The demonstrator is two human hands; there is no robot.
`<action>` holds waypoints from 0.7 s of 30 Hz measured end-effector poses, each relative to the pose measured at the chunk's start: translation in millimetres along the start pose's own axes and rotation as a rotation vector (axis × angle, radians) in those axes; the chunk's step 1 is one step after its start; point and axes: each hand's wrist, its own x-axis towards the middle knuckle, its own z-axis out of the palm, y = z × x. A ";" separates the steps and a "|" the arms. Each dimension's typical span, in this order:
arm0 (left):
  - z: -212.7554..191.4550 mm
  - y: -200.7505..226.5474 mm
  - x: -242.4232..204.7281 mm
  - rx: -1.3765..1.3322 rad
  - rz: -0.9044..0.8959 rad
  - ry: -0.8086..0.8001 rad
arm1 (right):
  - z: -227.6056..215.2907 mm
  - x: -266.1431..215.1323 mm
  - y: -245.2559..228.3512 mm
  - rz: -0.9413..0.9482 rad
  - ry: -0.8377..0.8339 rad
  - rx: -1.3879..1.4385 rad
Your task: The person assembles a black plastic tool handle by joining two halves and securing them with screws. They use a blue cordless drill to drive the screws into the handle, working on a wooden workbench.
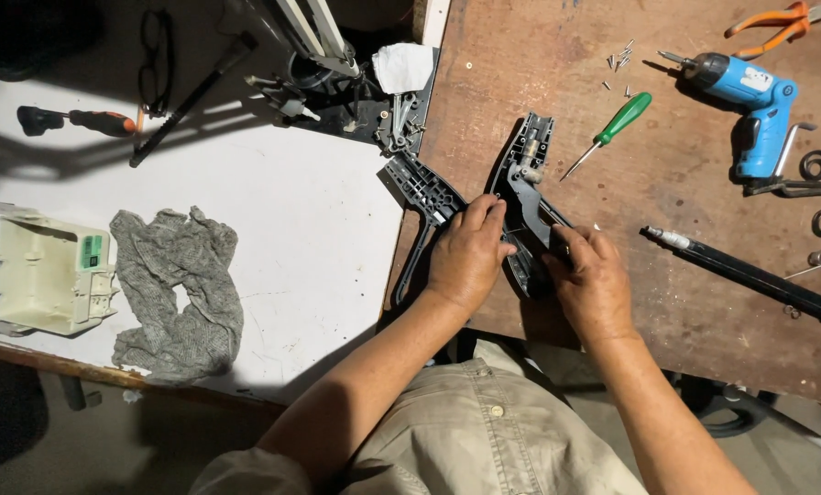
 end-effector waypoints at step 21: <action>30.9 -8.7 -13.7 0.135 0.199 0.068 | -14.8 -20.5 9.0 -0.049 0.046 -0.037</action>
